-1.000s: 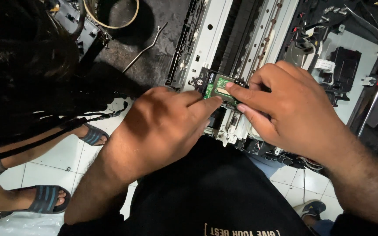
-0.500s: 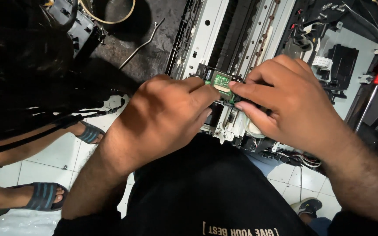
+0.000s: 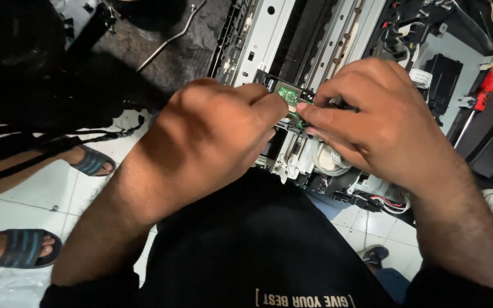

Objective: Routing and connecting internal ribbon cables and wires inside a printer chassis.

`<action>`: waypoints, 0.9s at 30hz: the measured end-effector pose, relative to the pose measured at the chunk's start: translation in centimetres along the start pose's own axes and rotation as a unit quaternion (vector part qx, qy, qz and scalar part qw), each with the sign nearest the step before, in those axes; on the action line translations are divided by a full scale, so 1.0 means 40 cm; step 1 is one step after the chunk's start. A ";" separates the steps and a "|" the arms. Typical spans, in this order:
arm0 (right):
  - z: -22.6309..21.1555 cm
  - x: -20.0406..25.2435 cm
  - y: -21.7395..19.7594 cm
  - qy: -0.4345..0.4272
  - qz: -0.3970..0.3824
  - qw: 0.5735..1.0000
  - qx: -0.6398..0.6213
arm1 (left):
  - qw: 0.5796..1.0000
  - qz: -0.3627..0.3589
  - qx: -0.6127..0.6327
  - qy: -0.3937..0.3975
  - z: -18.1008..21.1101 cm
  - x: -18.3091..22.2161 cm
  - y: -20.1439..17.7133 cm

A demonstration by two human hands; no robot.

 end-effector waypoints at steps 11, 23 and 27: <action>0.016 -0.006 0.013 -0.076 0.040 0.996 -0.033 | 0.772 0.063 0.627 -0.089 -0.006 -0.038 0.025; 0.007 -0.006 0.016 -0.043 0.023 0.999 -0.014 | 0.817 0.051 0.568 -0.085 0.027 -0.028 0.056; 0.005 -0.003 0.019 -0.035 0.025 0.999 0.009 | 0.855 0.074 0.504 -0.096 0.029 -0.034 0.056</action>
Point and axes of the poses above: each hand's wrist, its own x-axis away from the middle knuckle, its own y-axis out of the palm, z = x × y, the point moved 2 cm from there along -x, towards the middle knuckle, and after that the axes turned 7 degrees about y, right-handed, at the moved point
